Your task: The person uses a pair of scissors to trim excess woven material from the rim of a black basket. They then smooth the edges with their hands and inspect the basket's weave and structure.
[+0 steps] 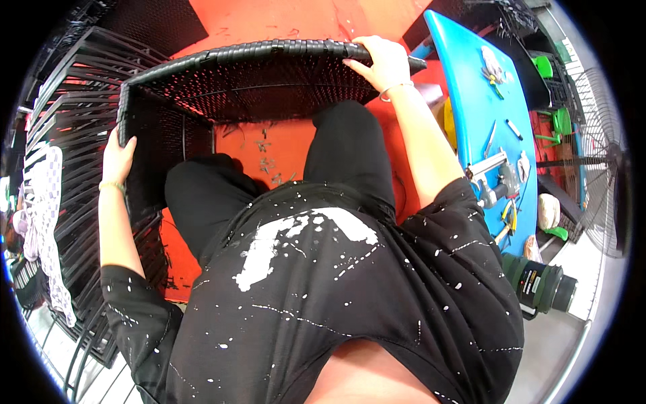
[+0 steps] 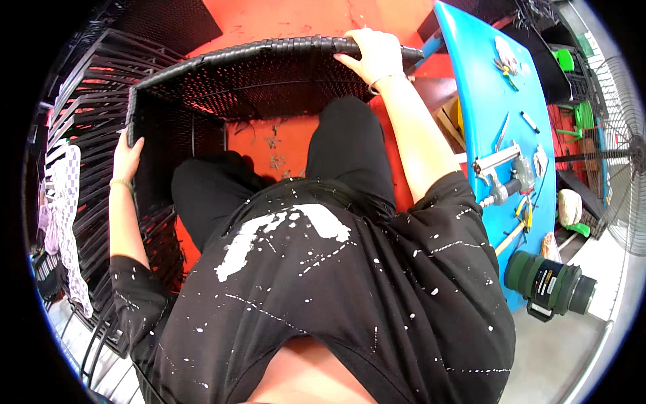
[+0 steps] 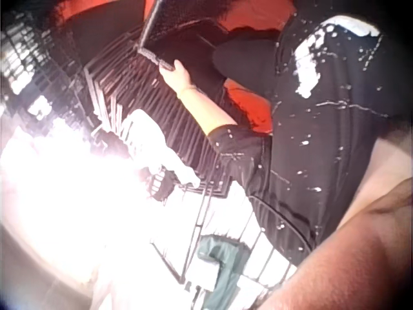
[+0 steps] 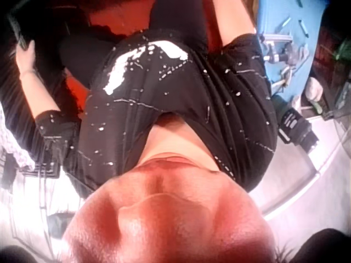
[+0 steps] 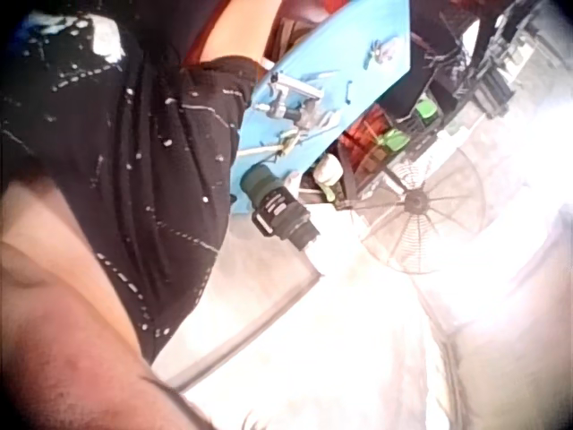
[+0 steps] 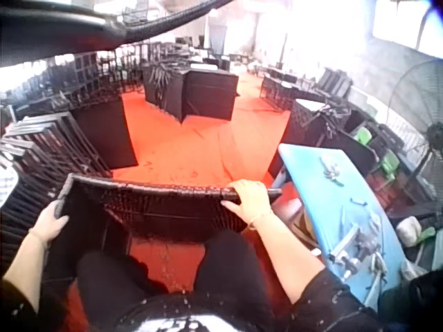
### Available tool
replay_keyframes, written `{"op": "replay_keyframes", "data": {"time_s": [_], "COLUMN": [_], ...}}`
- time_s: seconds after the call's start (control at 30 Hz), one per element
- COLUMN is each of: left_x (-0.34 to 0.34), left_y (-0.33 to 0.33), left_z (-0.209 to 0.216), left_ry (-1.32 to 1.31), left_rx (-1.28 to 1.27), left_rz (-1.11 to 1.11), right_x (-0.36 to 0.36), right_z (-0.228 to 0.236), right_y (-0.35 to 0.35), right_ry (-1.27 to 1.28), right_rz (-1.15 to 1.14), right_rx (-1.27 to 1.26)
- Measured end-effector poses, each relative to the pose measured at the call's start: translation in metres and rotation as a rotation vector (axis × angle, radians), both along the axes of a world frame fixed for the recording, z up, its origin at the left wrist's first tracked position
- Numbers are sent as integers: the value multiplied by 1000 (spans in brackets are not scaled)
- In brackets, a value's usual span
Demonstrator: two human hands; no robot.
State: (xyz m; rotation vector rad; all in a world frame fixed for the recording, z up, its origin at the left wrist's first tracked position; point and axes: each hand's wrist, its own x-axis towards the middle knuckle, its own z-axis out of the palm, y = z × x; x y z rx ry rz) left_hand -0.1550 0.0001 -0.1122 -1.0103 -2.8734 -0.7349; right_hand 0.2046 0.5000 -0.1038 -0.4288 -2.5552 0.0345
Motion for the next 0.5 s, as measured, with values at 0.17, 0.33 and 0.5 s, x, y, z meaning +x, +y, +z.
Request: {"op": "replay_keyframes", "data": {"time_s": [0.17, 0.33, 0.5], "left_x": [-42, -56, -61], "left_y": [23, 24, 51], "left_z": [-10, -7, 2], "left_ry": [-40, -32, -24], "left_rx": [-24, -66, -156], "left_rz": [5, 55, 129], "right_x": [-35, -54, -69], "right_z": [-6, -3, 7], "right_y": [35, 43, 52], "right_ry": [23, -27, -136], "right_rz": [176, 190, 115], "right_rx": [-67, -82, -111]}}
